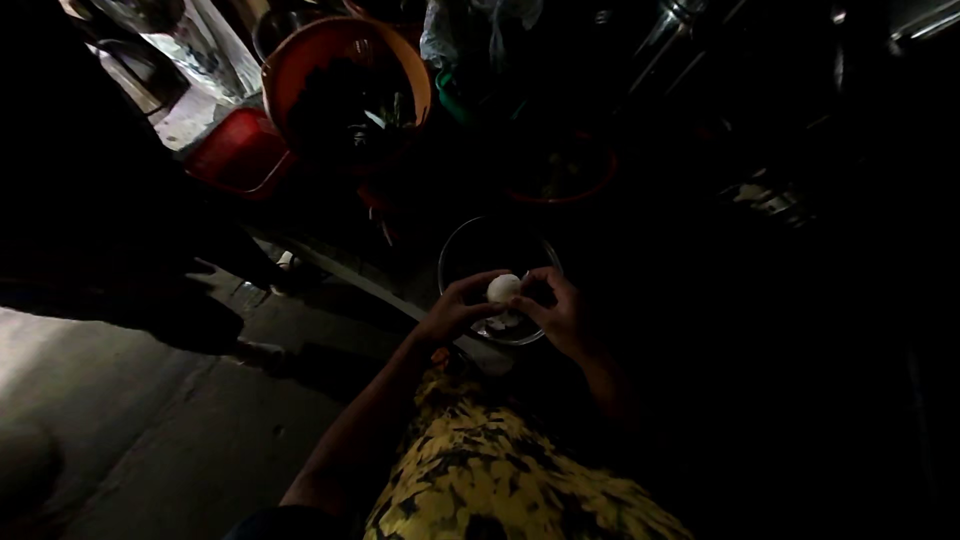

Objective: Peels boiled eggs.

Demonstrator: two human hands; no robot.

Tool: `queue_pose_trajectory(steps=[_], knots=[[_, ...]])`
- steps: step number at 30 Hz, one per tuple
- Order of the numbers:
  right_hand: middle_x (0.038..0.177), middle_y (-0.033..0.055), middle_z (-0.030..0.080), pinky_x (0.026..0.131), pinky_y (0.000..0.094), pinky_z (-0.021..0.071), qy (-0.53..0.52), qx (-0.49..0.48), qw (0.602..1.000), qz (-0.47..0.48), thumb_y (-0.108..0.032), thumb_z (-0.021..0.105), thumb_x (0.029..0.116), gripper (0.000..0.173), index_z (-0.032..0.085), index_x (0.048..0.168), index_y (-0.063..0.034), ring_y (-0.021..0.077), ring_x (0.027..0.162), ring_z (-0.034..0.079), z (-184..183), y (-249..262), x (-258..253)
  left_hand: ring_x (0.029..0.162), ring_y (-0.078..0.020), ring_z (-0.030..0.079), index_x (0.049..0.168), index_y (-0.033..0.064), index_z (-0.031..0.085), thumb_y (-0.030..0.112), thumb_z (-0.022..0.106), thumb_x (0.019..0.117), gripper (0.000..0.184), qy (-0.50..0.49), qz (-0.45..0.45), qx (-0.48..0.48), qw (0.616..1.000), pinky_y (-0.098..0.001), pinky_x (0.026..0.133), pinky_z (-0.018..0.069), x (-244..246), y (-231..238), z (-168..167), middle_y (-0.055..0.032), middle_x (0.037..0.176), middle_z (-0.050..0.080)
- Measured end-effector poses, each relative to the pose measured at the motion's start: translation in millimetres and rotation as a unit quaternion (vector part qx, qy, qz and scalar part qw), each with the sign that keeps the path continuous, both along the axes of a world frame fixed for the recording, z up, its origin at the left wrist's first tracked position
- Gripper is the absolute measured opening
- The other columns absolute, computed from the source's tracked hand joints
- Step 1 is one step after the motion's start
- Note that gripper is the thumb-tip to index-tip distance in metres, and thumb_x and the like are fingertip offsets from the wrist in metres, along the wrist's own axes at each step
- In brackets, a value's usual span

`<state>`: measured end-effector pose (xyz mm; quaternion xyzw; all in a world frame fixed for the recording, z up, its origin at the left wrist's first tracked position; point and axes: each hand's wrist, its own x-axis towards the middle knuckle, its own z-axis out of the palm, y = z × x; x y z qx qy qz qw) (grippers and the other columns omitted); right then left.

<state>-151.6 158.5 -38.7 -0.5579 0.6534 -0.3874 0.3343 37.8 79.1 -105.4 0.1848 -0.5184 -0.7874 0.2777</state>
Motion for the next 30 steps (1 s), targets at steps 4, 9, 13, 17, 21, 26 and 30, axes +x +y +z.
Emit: queue_pose_trajectory(steps=[4,9,13,17,21,26,30], knots=[[0.104,0.0085,0.067,0.077,0.0218,0.0557,-0.02,0.007,1.0,-0.002,-0.02,0.075,0.092,0.036,0.064,0.119,0.0008,0.0064,0.087,0.065,-1,-2,1,0.109,-0.016,0.068,0.144,0.0016,0.052,0.009,0.067,0.0962,0.051,-0.025,0.019,0.011,0.999,-0.0349,0.098,0.0562,-1,2,7,-0.0118,0.126,0.067],[0.103,0.0117,0.07,0.078,0.0226,0.0563,0.018,-0.017,0.999,-0.019,-0.019,0.075,0.0919,0.032,0.068,0.114,0.0034,0.0087,0.086,0.067,-9,-5,-1,0.109,-0.0163,0.068,0.141,-0.0013,0.054,0.007,0.069,0.0943,0.05,-0.035,0.07,0.037,0.996,-0.0349,0.098,0.0563,-10,6,7,-0.0124,0.125,0.067],[0.102,0.014,0.069,0.078,0.027,0.0569,0.015,-0.005,1.0,-0.014,-0.018,0.075,0.0926,0.033,0.066,0.115,0.0041,0.0123,0.086,0.067,-10,-13,-1,0.106,-0.016,0.068,0.141,-0.0005,0.054,0.008,0.068,0.0956,0.048,-0.052,0.081,0.038,0.995,-0.0346,0.096,0.0566,-9,4,12,-0.0124,0.121,0.068],[0.103,0.0133,0.069,0.077,0.0265,0.0577,-0.007,-0.001,1.0,-0.013,-0.016,0.074,0.0929,0.032,0.065,0.116,0.0048,0.0113,0.084,0.067,-9,-16,-6,0.105,-0.0153,0.068,0.139,0.0,0.056,0.008,0.068,0.0955,0.046,-0.085,0.076,0.016,0.993,-0.034,0.095,0.0571,-12,-1,22,-0.0119,0.121,0.068],[0.104,0.0114,0.069,0.074,0.0262,0.0577,-0.035,0.02,0.999,-0.01,-0.018,0.075,0.0926,0.032,0.064,0.116,0.0021,0.0099,0.079,0.066,-7,-14,-12,0.104,-0.0155,0.069,0.14,-0.0017,0.055,0.008,0.067,0.0962,0.046,-0.09,0.092,0.017,0.991,-0.0338,0.094,0.0575,-18,7,28,-0.0124,0.12,0.068],[0.101,0.0134,0.068,0.077,0.0278,0.0568,-0.01,0.012,1.0,-0.001,-0.017,0.072,0.0945,0.026,0.066,0.108,0.0037,0.0133,0.084,0.066,-5,-3,-17,0.104,-0.0177,0.069,0.14,-0.0044,0.053,0.008,0.07,0.0948,0.049,-0.061,0.122,0.041,0.99,-0.0353,0.095,0.0576,-27,22,28,-0.0139,0.12,0.069],[0.098,0.0104,0.069,0.074,0.0235,0.0574,-0.037,-0.024,0.999,-0.014,-0.016,0.071,0.0936,0.025,0.066,0.108,0.0039,0.0087,0.08,0.066,-20,-12,-17,0.103,-0.0176,0.07,0.141,-0.0075,0.048,0.002,0.069,0.0924,0.054,-0.059,0.148,0.002,0.987,-0.0341,0.092,0.059,-30,13,18,-0.0158,0.123,0.067]])
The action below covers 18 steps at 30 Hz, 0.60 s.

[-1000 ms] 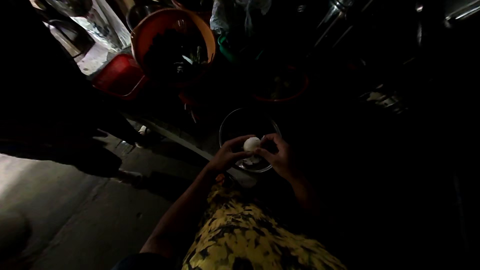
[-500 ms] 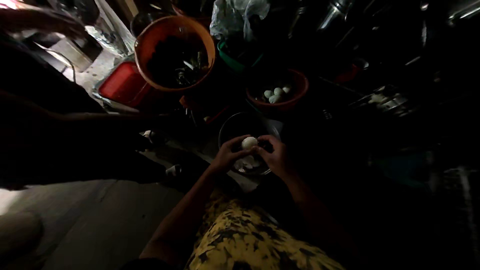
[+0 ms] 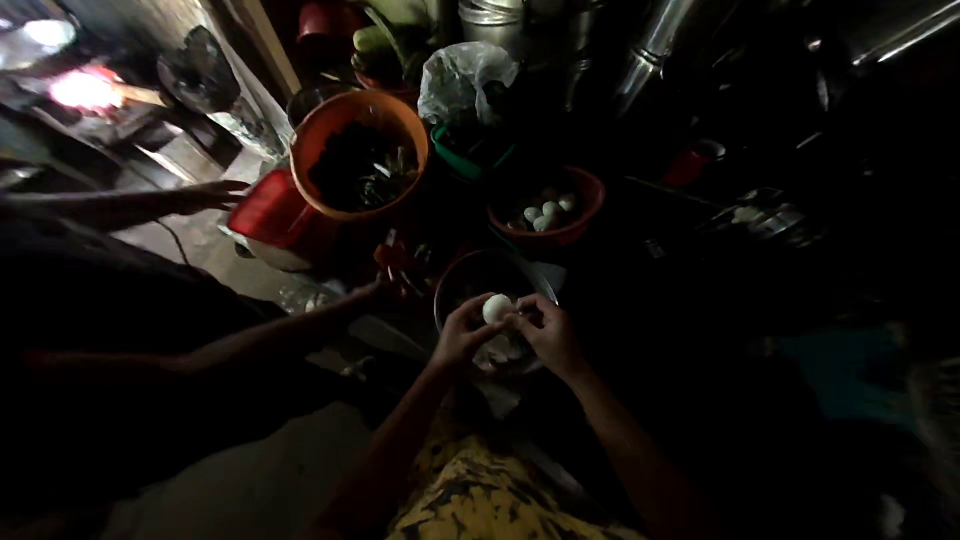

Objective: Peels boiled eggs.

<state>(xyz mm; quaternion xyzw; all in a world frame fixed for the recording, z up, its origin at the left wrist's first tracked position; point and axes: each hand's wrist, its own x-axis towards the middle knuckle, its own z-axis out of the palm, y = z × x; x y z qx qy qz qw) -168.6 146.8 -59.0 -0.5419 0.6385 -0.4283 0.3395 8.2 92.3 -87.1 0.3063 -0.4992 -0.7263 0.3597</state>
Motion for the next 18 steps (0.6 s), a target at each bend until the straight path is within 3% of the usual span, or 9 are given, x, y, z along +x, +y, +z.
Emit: queue_pose_trajectory(steps=[3,7,10,14,18], knots=[[0.096,0.0062,0.067,0.071,0.0199,0.0544,-0.046,0.001,0.998,-0.039,-0.013,0.071,0.0926,0.02,0.066,0.105,0.0021,0.0046,0.078,0.063,-3,-14,5,0.103,-0.0155,0.068,0.14,-0.0075,0.046,0.003,0.072,0.0893,0.058,-0.059,-0.02,-0.08,0.995,-0.0313,0.091,0.0585,3,-29,4,-0.0166,0.123,0.064],[0.119,0.0104,0.067,0.09,0.025,0.0564,-0.111,0.056,0.991,-0.037,-0.023,0.072,0.0942,0.045,0.059,0.13,0.0026,0.0093,0.103,0.067,-8,-22,12,0.104,-0.0174,0.069,0.137,-0.0044,0.053,0.004,0.071,0.0893,0.052,-0.161,-0.059,-0.195,0.966,-0.0334,0.092,0.0574,10,-48,-2,-0.0177,0.12,0.068],[0.129,0.0134,0.065,0.094,0.0266,0.0554,-0.116,0.075,0.989,-0.048,-0.018,0.072,0.0937,0.047,0.059,0.134,0.0019,0.012,0.112,0.065,-3,-24,19,0.113,-0.0208,0.066,0.134,-0.005,0.058,0.006,0.07,0.0921,0.045,-0.158,-0.061,-0.243,0.955,-0.0357,0.1,0.055,6,-43,-1,-0.0198,0.128,0.065],[0.111,0.0092,0.071,0.084,0.0221,0.0573,-0.094,0.046,0.991,-0.082,-0.01,0.07,0.0931,0.033,0.067,0.123,0.0022,0.0064,0.095,0.068,2,-18,22,0.112,-0.0209,0.066,0.134,-0.0057,0.056,0.005,0.073,0.0894,0.049,-0.124,-0.046,-0.206,0.969,-0.0343,0.096,0.0566,-2,-31,-4,-0.021,0.128,0.063],[0.109,0.0067,0.073,0.084,0.0229,0.0596,-0.124,0.024,0.988,-0.089,-0.01,0.072,0.0924,0.029,0.07,0.119,0.002,0.0065,0.095,0.07,0,-7,20,0.107,-0.0164,0.068,0.143,-0.0068,0.048,0.009,0.078,0.0875,0.064,-0.096,-0.069,-0.082,0.99,-0.0315,0.095,0.0578,3,-27,-2,-0.0181,0.127,0.065]])
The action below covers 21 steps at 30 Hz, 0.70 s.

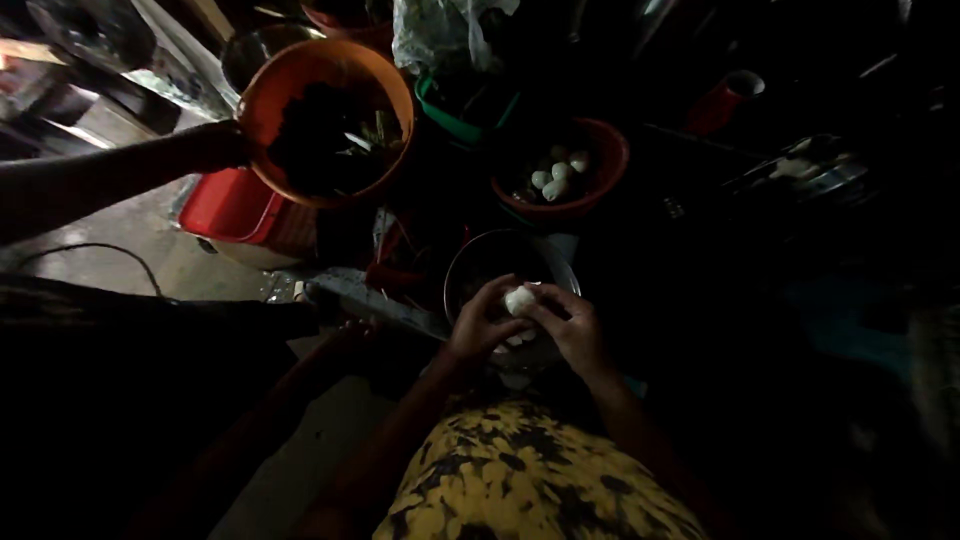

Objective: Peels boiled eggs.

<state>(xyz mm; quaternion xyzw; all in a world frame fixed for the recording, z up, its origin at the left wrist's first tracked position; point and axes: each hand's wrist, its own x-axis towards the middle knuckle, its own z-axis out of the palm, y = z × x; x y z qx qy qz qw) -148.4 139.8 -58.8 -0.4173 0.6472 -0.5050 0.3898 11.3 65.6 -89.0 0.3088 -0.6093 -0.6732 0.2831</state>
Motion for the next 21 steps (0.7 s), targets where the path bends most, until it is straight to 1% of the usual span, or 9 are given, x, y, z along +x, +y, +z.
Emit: queue_pose_trajectory(steps=[2,4,7,9,11,14,16,19,21], knots=[[0.107,0.0052,0.074,0.084,0.0233,0.0608,-0.019,-0.008,1.0,-0.008,-0.008,0.072,0.0931,0.024,0.071,0.115,0.0015,0.0063,0.094,0.071,3,6,1,0.104,-0.0143,0.07,0.138,-0.006,0.055,0.013,0.077,0.0892,0.056,0.008,0.006,0.017,1.0,-0.0304,0.093,0.0585,4,3,0,-0.0155,0.122,0.068],[0.11,0.0065,0.074,0.087,0.0249,0.0607,-0.026,-0.028,0.999,-0.013,-0.003,0.069,0.0941,0.019,0.072,0.111,0.0026,0.0083,0.098,0.071,6,12,1,0.101,-0.013,0.07,0.134,-0.0048,0.059,0.011,0.077,0.089,0.051,0.018,0.019,0.006,1.0,-0.0293,0.091,0.0592,5,9,2,-0.0134,0.119,0.07],[0.111,0.0079,0.074,0.089,0.0226,0.0593,0.038,-0.095,0.995,-0.013,-0.002,0.069,0.0933,0.014,0.074,0.106,0.0037,0.0069,0.1,0.071,2,19,-2,0.097,-0.0113,0.07,0.132,-0.0026,0.061,0.011,0.079,0.0874,0.049,0.021,0.047,-0.019,0.999,-0.0279,0.088,0.0595,1,18,4,-0.0109,0.116,0.07],[0.109,0.0097,0.074,0.086,0.0216,0.0597,0.085,-0.135,0.987,-0.024,-0.002,0.07,0.0925,0.011,0.073,0.101,0.0044,0.0068,0.098,0.071,-2,23,-1,0.093,-0.0105,0.07,0.131,-0.0016,0.061,0.009,0.079,0.0871,0.049,0.021,0.057,-0.023,0.998,-0.0275,0.085,0.06,-2,25,6,-0.0103,0.114,0.07],[0.109,0.0112,0.074,0.084,0.021,0.0602,0.116,-0.155,0.981,-0.034,-0.003,0.07,0.0931,0.01,0.071,0.099,0.0046,0.0072,0.095,0.072,-3,26,2,0.092,-0.0105,0.07,0.133,-0.0011,0.061,0.008,0.078,0.0871,0.05,0.027,0.061,-0.026,0.997,-0.0276,0.084,0.0602,-3,28,7,-0.0104,0.115,0.069],[0.11,0.0122,0.073,0.083,0.0202,0.0599,0.147,-0.186,0.971,-0.04,-0.006,0.067,0.0966,0.012,0.069,0.1,0.005,0.0067,0.095,0.072,-6,26,6,0.096,-0.0124,0.071,0.134,-0.0041,0.058,0.003,0.077,0.087,0.051,0.068,0.06,-0.025,0.996,-0.0293,0.087,0.061,-2,29,9,-0.0125,0.118,0.069],[0.11,0.013,0.073,0.084,0.0195,0.059,0.185,-0.2,0.961,-0.041,-0.008,0.063,0.0988,0.014,0.067,0.1,0.0057,0.0066,0.097,0.071,-8,24,9,0.098,-0.0134,0.07,0.134,-0.0034,0.058,0.005,0.077,0.0871,0.051,0.076,0.057,-0.022,0.995,-0.0303,0.088,0.0606,0,28,10,-0.0128,0.118,0.069],[0.109,0.017,0.073,0.088,0.022,0.0581,0.256,-0.208,0.943,-0.037,-0.009,0.06,0.1002,0.017,0.068,0.098,0.0064,0.0121,0.099,0.072,-8,20,12,0.1,-0.0141,0.07,0.135,-0.0009,0.059,0.007,0.077,0.0873,0.051,0.059,0.052,-0.007,0.997,-0.031,0.089,0.0599,6,25,13,-0.0119,0.12,0.068],[0.108,0.02,0.072,0.091,0.0275,0.058,0.31,-0.201,0.929,-0.027,-0.009,0.057,0.1017,0.02,0.067,0.099,0.0072,0.0196,0.103,0.071,-8,19,14,0.099,-0.0139,0.07,0.134,-0.0005,0.059,0.009,0.078,0.0871,0.052,0.04,0.052,-0.022,0.998,-0.0312,0.089,0.06,9,23,12,-0.012,0.12,0.068]])
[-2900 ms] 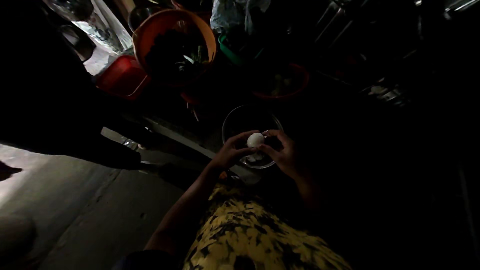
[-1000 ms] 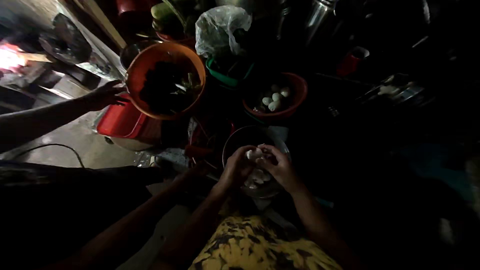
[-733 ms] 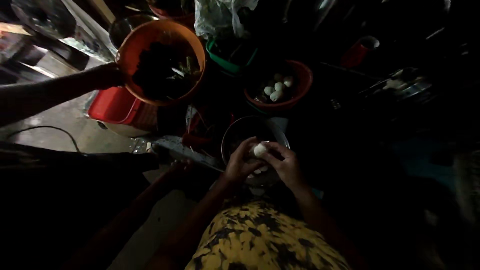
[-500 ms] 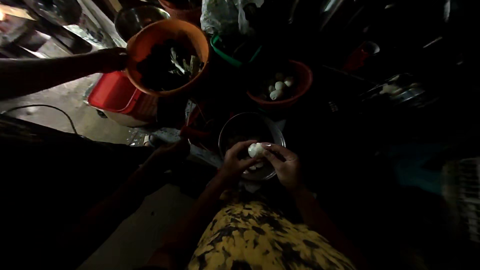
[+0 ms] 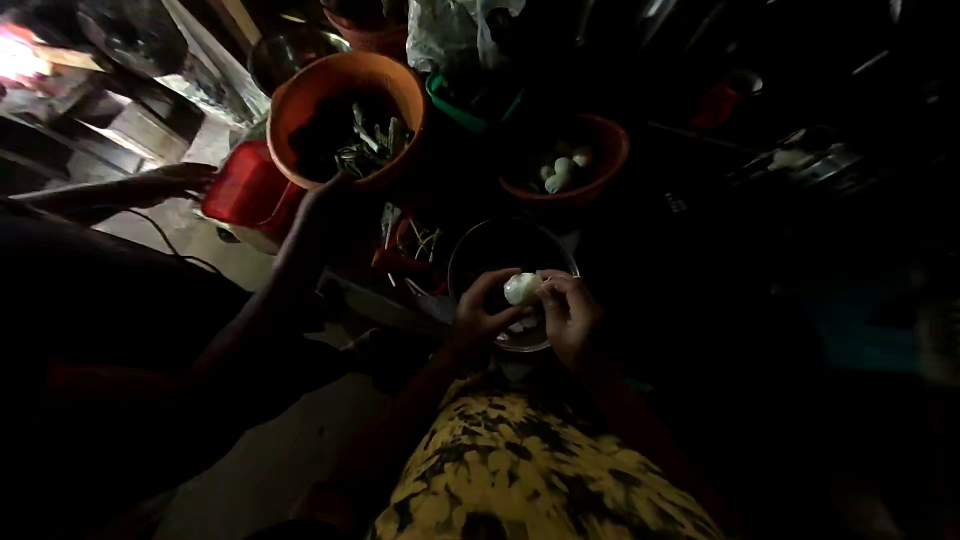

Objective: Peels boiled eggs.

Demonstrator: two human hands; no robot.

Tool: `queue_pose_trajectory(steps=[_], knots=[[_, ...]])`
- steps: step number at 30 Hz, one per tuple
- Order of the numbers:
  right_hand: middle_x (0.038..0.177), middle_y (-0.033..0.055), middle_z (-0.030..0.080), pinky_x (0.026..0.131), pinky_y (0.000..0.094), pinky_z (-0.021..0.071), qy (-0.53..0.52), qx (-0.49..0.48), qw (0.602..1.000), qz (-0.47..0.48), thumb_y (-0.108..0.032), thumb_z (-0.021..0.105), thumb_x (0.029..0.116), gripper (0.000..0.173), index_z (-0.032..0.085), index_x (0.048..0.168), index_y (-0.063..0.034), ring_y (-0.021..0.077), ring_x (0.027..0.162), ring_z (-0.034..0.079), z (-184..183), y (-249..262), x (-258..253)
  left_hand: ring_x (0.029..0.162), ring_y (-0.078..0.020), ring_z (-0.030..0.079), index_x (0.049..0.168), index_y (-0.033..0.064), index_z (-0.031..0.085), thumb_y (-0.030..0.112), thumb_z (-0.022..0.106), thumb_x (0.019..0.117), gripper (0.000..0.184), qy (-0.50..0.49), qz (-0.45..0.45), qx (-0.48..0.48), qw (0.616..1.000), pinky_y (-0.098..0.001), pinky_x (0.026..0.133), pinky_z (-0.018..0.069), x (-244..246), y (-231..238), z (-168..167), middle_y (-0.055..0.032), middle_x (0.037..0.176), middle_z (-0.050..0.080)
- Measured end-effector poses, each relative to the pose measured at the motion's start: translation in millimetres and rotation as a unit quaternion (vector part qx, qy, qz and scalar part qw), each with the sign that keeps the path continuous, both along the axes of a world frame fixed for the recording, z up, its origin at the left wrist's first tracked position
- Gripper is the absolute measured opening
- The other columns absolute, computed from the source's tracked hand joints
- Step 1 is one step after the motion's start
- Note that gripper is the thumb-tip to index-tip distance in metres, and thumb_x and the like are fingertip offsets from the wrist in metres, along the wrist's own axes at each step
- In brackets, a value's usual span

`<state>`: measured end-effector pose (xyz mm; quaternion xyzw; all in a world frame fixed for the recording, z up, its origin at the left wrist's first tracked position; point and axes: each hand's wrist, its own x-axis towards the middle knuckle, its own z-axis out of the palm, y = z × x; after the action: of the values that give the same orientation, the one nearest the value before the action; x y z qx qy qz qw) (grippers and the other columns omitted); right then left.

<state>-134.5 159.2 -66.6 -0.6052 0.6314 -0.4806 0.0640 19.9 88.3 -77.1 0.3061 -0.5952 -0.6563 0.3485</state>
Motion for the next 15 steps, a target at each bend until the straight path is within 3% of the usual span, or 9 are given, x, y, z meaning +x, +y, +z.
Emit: queue_pose_trajectory(steps=[3,7,9,11,15], knots=[[0.107,0.022,0.07,0.094,0.0325,0.0567,0.062,0.0,0.998,-0.005,-0.009,0.054,0.1025,0.021,0.067,0.099,0.0074,0.027,0.105,0.069,-2,-5,2,0.1,-0.0145,0.07,0.135,-0.0004,0.059,0.01,0.078,0.0879,0.052,-0.018,0.0,-0.015,1.0,-0.032,0.09,0.0599,3,-4,-2,-0.013,0.121,0.068],[0.107,0.0218,0.067,0.094,0.0312,0.055,0.06,-0.013,0.998,0.013,-0.013,0.054,0.1036,0.021,0.064,0.1,0.0056,0.0257,0.106,0.067,-5,-10,1,0.098,-0.0128,0.07,0.134,-0.0007,0.059,0.007,0.077,0.0878,0.05,-0.001,0.008,-0.013,1.0,-0.0301,0.089,0.0601,3,-7,-1,-0.012,0.12,0.067],[0.114,0.0229,0.065,0.09,0.0294,0.0569,0.025,0.002,0.999,0.026,-0.016,0.06,0.1014,0.024,0.064,0.108,0.007,0.0227,0.104,0.067,2,-10,0,0.097,-0.0129,0.07,0.135,-0.0007,0.058,0.004,0.075,0.0881,0.05,0.021,0.003,-0.012,1.0,-0.0301,0.087,0.0604,4,-9,-3,-0.0121,0.12,0.067],[0.12,0.0231,0.065,0.092,0.0294,0.0564,0.013,0.026,0.999,0.044,-0.017,0.063,0.1001,0.033,0.064,0.122,0.0076,0.0214,0.106,0.067,10,-8,-2,0.099,-0.0137,0.07,0.136,-0.0006,0.057,0.003,0.074,0.0889,0.05,0.042,-0.01,-0.02,0.999,-0.0313,0.089,0.0603,4,-12,-5,-0.0125,0.122,0.067],[0.109,0.021,0.069,0.089,0.0238,0.0568,0.06,-0.03,0.997,0.043,-0.014,0.064,0.0993,0.022,0.07,0.107,0.0051,0.0185,0.1,0.069,11,-9,-2,0.102,-0.013,0.07,0.135,-0.0009,0.058,0.002,0.073,0.0891,0.048,0.063,-0.024,-0.036,0.997,-0.0314,0.09,0.0598,3,-15,-3,-0.0118,0.123,0.067]])
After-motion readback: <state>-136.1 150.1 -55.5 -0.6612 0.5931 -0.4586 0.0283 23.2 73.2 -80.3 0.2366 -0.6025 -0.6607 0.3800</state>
